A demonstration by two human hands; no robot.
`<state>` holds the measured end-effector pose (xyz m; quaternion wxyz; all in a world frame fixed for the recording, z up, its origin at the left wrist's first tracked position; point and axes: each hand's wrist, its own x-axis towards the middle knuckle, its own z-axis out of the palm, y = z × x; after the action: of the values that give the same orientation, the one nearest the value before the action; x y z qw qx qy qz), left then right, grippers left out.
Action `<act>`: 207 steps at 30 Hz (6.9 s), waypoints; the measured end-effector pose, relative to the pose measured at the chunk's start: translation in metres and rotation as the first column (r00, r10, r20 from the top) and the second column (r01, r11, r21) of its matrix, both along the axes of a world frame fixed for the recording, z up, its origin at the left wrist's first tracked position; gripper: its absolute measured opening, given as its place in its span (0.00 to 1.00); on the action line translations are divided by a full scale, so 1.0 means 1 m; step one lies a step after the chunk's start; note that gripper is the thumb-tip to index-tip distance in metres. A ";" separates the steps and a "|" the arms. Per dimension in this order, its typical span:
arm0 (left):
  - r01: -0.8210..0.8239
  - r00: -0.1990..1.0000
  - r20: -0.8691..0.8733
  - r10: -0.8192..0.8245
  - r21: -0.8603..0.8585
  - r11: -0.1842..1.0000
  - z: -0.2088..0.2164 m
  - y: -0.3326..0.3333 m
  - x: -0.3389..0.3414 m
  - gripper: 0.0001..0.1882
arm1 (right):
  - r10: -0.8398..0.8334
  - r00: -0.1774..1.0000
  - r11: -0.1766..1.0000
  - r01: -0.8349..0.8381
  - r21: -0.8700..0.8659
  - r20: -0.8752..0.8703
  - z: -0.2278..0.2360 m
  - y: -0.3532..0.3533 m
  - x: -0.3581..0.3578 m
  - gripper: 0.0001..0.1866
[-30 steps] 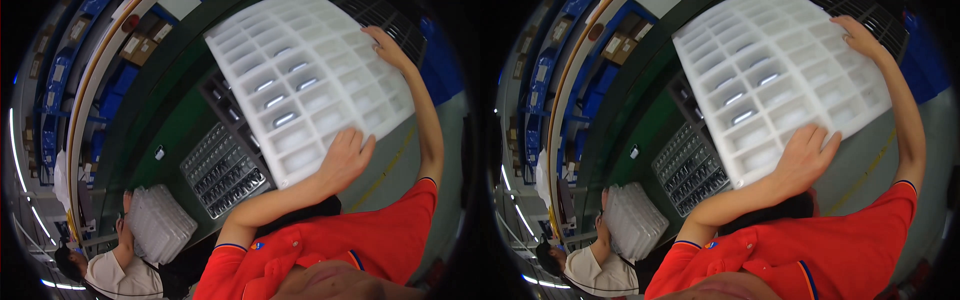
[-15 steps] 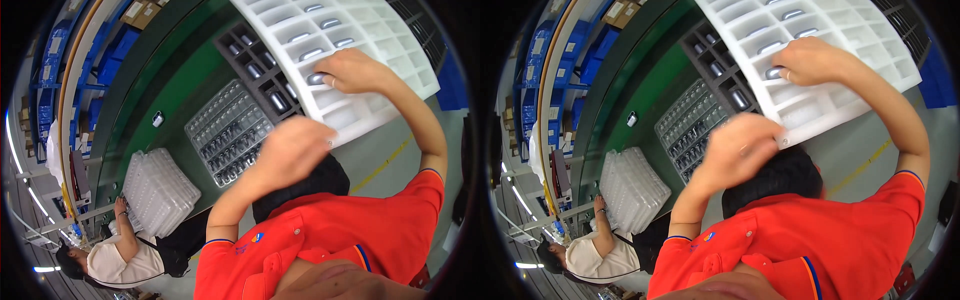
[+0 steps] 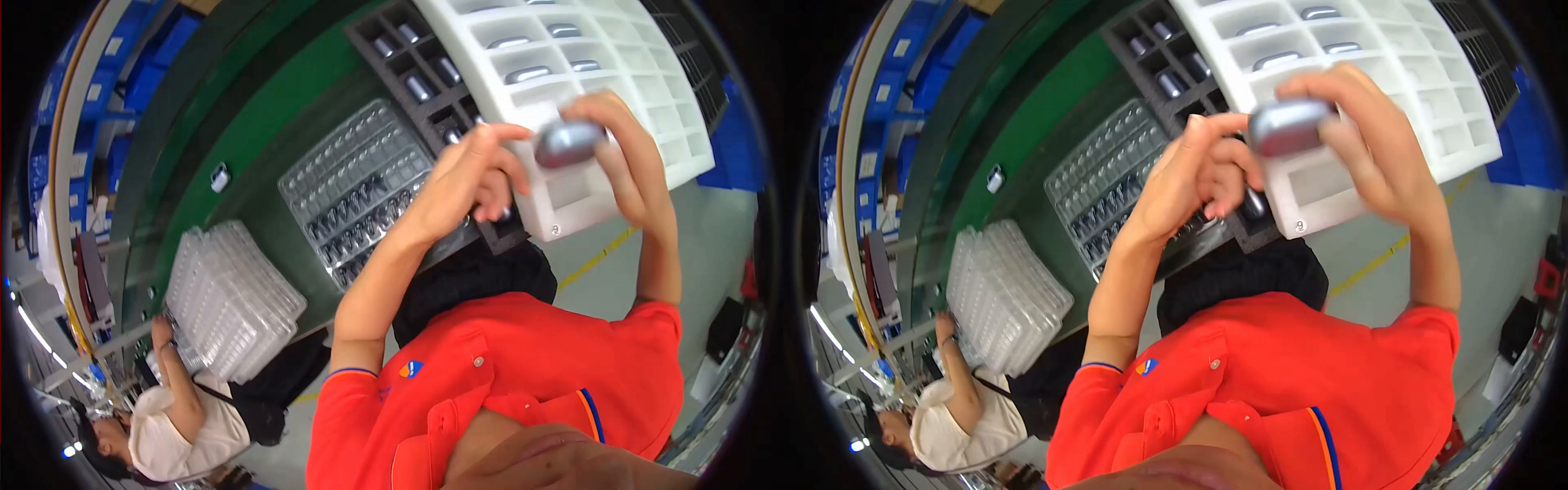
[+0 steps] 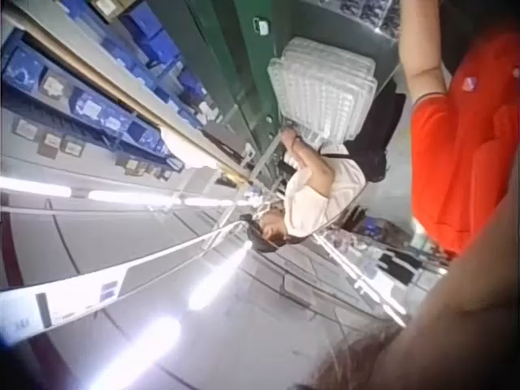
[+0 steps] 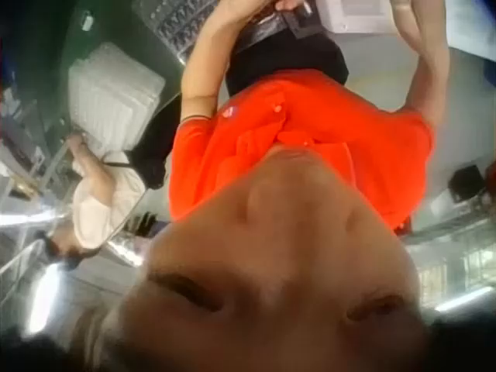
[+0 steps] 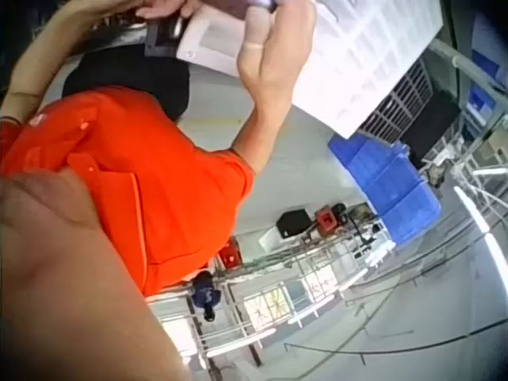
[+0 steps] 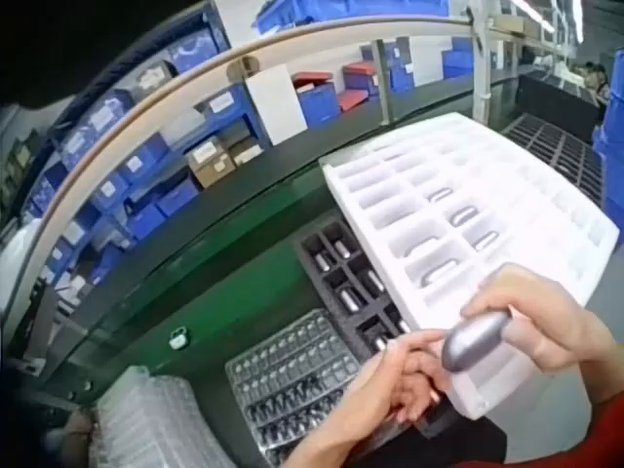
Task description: The worker is picking up earbud charging cases from a large tray and placing them into individual compartments in a white plastic sorting tray at an electronics factory assembly line.
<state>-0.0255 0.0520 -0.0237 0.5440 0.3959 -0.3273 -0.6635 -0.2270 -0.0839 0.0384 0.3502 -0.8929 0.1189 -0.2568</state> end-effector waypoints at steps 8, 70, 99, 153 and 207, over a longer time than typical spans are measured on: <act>-0.215 0.853 -0.509 0.117 -0.138 0.967 -0.013 0.060 -0.045 0.28 | -0.071 0.977 0.995 0.054 0.086 0.202 -0.027 0.079 0.010 0.27; -0.314 0.137 0.660 0.739 -0.678 0.664 -0.088 0.030 0.126 0.10 | -0.208 0.951 0.793 0.027 -0.609 -0.229 -0.121 0.109 0.122 0.12; -0.089 0.299 0.508 0.807 -0.828 0.554 -0.029 -0.139 0.008 0.07 | 0.072 0.909 0.995 -0.038 0.091 -0.411 -0.037 -0.117 0.024 0.23; -0.562 0.597 0.515 0.615 -0.279 0.779 -0.077 0.186 0.021 0.29 | 0.205 0.979 0.931 -0.190 0.312 -0.014 -0.080 0.146 0.122 0.12; -0.105 -0.065 0.836 0.544 -0.548 0.830 -0.086 0.032 0.141 0.17 | -0.258 0.831 0.758 -0.142 -0.636 -0.492 -0.180 0.122 0.206 0.14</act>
<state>0.1154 0.0835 -0.1095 0.3617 0.7126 -0.6009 0.0164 -0.0209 0.0385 -0.1414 -0.0394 -0.9881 0.1471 -0.0239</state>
